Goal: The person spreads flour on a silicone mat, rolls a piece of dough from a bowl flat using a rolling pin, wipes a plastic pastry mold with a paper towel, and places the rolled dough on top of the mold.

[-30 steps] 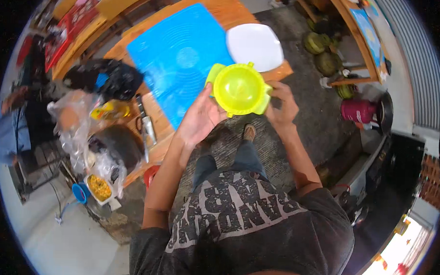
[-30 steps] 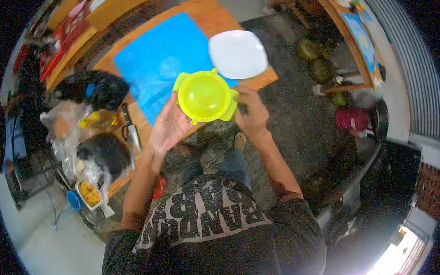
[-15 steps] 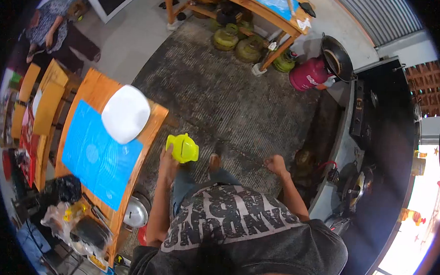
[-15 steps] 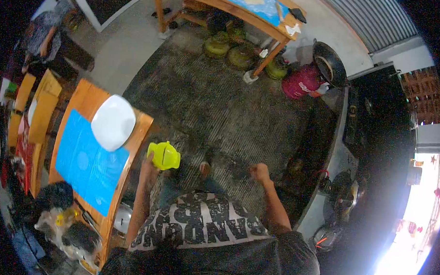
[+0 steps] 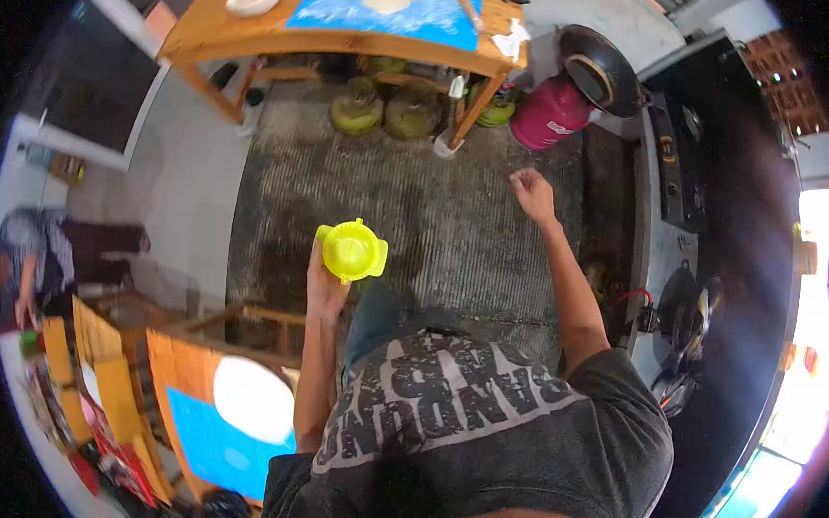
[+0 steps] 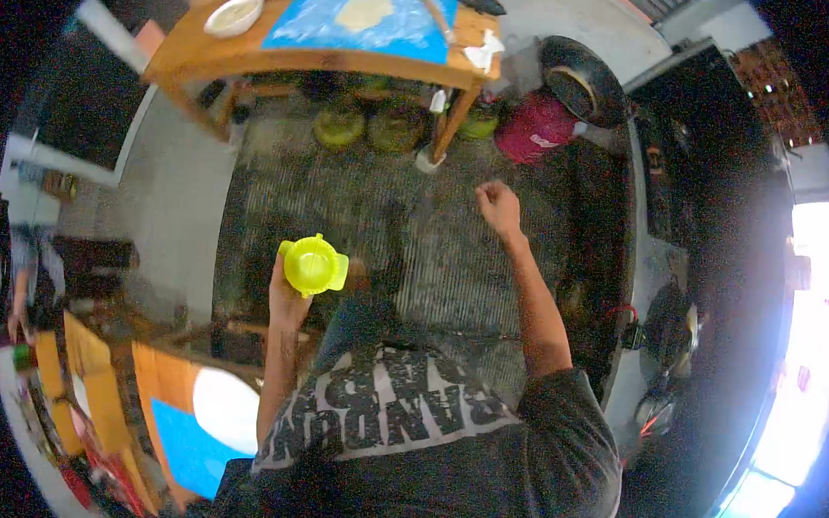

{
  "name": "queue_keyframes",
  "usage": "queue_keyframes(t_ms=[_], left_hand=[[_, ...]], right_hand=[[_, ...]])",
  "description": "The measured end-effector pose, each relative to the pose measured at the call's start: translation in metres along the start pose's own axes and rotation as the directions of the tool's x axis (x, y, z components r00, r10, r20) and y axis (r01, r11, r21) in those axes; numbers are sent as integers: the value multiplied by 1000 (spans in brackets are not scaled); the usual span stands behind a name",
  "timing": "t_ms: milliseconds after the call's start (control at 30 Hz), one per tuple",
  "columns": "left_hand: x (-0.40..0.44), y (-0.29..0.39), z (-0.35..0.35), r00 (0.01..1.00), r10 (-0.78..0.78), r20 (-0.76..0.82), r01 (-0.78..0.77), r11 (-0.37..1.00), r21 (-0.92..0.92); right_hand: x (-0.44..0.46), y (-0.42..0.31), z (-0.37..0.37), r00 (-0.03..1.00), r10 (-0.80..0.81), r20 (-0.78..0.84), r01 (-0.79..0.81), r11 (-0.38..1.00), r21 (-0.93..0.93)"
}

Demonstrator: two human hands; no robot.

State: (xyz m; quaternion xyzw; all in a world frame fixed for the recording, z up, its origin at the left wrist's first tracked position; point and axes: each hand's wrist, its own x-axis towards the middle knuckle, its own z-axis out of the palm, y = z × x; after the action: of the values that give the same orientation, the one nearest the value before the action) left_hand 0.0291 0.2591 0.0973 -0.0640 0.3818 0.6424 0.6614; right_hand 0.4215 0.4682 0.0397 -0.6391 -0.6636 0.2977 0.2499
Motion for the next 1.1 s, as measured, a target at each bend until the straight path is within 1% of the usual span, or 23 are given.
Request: queue_keyframes(t_ms=[33,67,100,133,167,267,300,367,400,467,500,533,600,633,733,767,800,867,967,1000,1033,1067,1100], left_hand=[[23,16,28,996,-29,79,29,1000,-5],[25,25,22,987,90,132,-121,961,249],[45,35,47,959,164,231,-263,814,518],[75,45,61,967,23,254,-102,947,304],[105,54,75,955,-119,272,99,991,87],[171,68,145,917,-247,314,233,969,82],[133,50,136,943,-199,267,184,980,78],[182,56,174,938,-248,243,227,968,109],[206,56,188,940,-252,231,233,966,108],[252,57,207,886,-298,354,290,954,76],[271,57,218,871,-323,371,317,945,78],[218,32,209,896,-240,373,260,966,-3],[268,44,233,913,-290,287,270,957,108],[288,46,244,909,-306,282,287,952,109],[314,50,262,927,-310,212,296,950,95],[277,27,246,958,-230,171,235,972,-10],[305,34,250,946,-267,185,274,962,-14],[330,30,271,940,-245,236,240,970,51],[364,6,303,921,-291,260,242,949,202],[357,-1,293,939,-233,253,203,969,137],[361,-5,312,917,-268,296,230,960,160],[364,-11,332,896,-284,340,239,957,166],[372,-19,346,889,-306,340,237,944,230]], right_hand=[[38,-2,-1,998,-53,-42,51,998,-47],[50,-10,13,993,-116,-36,111,986,-121],[76,-14,12,979,-151,-136,126,976,-178],[100,-26,12,955,-193,-224,136,960,-244],[122,-41,6,940,-216,-263,157,961,-229],[203,-41,6,914,-240,-328,146,947,-286],[195,-43,11,895,-350,-278,247,906,-344],[245,-31,27,873,-425,-239,295,851,-433],[269,-22,35,880,-419,-223,282,840,-463],[319,-12,50,884,-419,-208,264,814,-518],[337,-10,52,929,-328,-170,221,863,-455],[321,-25,46,927,-374,-27,320,827,-463],[344,-16,56,970,-227,91,241,823,-515],[353,-14,56,945,-327,27,308,858,-411],[365,3,58,938,-337,-78,309,918,-247],[344,-22,47,912,-410,-9,399,891,-218],[342,-46,38,944,-308,-115,283,940,-193],[327,-93,8,951,-100,-293,76,993,-91],[310,-139,-19,861,-229,-455,252,968,-10],[305,-146,4,904,-206,-374,264,958,110],[299,-161,1,919,-191,-346,228,971,67],[296,-175,1,947,-53,-317,105,983,151],[303,-184,6,926,-69,-372,118,987,111]])
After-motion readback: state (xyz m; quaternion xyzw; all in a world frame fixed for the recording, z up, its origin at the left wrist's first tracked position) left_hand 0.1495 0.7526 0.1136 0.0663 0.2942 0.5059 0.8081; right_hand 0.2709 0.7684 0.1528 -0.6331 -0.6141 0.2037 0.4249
